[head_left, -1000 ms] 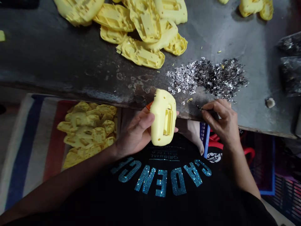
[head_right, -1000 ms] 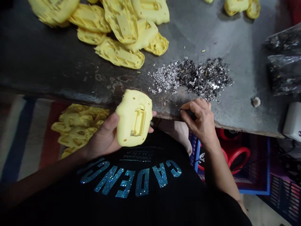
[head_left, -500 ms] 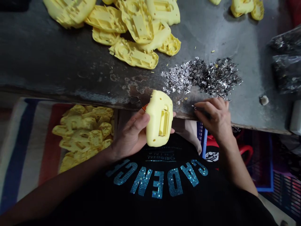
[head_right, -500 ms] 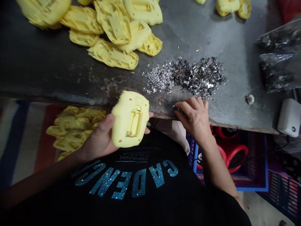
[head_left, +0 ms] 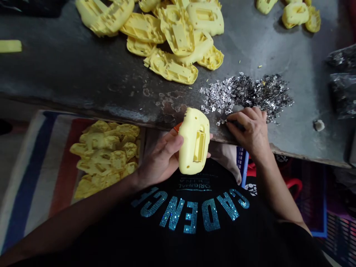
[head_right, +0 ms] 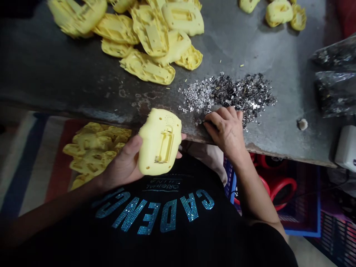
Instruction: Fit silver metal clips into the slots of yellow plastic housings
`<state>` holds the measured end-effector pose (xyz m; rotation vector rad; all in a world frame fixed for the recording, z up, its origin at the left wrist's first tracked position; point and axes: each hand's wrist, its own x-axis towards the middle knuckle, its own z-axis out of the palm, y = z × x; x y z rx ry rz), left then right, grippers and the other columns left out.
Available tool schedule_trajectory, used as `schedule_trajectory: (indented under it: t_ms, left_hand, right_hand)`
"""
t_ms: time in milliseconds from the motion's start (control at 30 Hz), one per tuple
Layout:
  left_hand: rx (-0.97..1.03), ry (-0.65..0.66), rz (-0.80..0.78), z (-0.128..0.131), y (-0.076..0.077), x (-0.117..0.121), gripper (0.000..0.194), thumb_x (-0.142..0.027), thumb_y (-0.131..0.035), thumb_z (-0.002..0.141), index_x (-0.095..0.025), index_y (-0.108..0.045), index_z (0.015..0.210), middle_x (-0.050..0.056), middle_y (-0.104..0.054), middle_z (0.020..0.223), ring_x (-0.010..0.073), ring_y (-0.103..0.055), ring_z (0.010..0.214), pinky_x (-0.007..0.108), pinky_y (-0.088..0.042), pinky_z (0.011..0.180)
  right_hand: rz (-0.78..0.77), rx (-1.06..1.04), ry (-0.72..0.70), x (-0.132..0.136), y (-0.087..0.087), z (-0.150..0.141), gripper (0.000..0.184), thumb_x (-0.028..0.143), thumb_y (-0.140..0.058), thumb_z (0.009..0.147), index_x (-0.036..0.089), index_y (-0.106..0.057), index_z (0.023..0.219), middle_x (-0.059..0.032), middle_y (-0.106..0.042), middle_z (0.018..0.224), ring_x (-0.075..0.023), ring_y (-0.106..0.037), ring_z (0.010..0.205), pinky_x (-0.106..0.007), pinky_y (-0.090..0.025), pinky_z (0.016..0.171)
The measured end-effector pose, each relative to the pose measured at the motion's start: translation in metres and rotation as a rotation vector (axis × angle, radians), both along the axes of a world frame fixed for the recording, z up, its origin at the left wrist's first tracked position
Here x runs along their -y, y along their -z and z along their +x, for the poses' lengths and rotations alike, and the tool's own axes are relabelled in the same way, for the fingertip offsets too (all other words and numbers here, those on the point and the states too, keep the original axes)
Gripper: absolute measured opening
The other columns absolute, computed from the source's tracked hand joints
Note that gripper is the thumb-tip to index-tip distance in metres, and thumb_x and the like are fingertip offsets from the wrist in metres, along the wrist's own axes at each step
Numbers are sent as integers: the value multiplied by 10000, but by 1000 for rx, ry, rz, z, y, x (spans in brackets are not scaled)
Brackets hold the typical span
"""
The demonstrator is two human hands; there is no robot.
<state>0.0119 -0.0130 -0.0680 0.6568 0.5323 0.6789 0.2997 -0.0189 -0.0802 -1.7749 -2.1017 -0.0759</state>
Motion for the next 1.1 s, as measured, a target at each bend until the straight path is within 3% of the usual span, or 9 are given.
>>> schedule_trajectory:
  t_ms: [200, 367, 600, 800, 967, 1100]
  left_hand:
    - [72, -22, -9, 0, 4, 0, 621, -568, -764, 1070, -245, -651, 1589, 127, -823, 1459, 299, -782, 1297, 414, -704, 1039]
    - [75, -2, 20, 7, 3, -1, 599, -589, -731, 1087, -220, -681, 1556, 151, -820, 1448, 325, -779, 1310, 418, -717, 1014]
    - [66, 15, 43, 5, 1, -1, 613, -586, -717, 1090, -256, -653, 1604, 119, -851, 1381, 318, -801, 1270, 418, -690, 1028]
    - [68, -15, 32, 5, 3, -2, 588, -601, -715, 1089, -237, -701, 1551, 105, -860, 1372, 272, -823, 1159, 378, -689, 997]
    - [57, -17, 53, 7, 0, -2, 577, -564, -719, 1088, -241, -690, 1565, 106, -872, 1328, 275, -824, 1148, 377, -692, 978]
    - [70, -9, 76, 4, -1, -1, 540, -575, -700, 1100, -270, -701, 1545, 87, -863, 1368, 286, -809, 1230, 385, -677, 1015]
  right_hand:
    - [20, 97, 46, 19, -23, 17, 112, 325, -653, 1101, 284, -740, 1042, -65, -765, 1030, -309, -584, 1033, -471, -365, 904]
    - [-80, 235, -55, 21, -40, 14, 220, 224, -613, 1102, 278, -704, 910, -64, -738, 967, -305, -557, 1023, -488, -362, 920]
    - [-191, 111, -65, -1, -31, 34, 201, 356, -645, 1095, 272, -747, 943, -62, -734, 929, -291, -573, 964, -471, -364, 902]
    - [-63, 27, 70, 9, -25, 36, 168, 342, -625, 1117, 286, -780, 1088, -71, -769, 1021, -313, -632, 1033, -474, -398, 913]
    - [-86, 2, -57, -1, -13, 11, 183, 342, -638, 1122, 320, -785, 1229, -75, -790, 1175, -319, -648, 1106, -492, -449, 967]
    - [-61, 42, -53, 4, -11, 25, 176, 360, -639, 1122, 289, -800, 1108, -65, -776, 1028, -309, -635, 1029, -478, -430, 923]
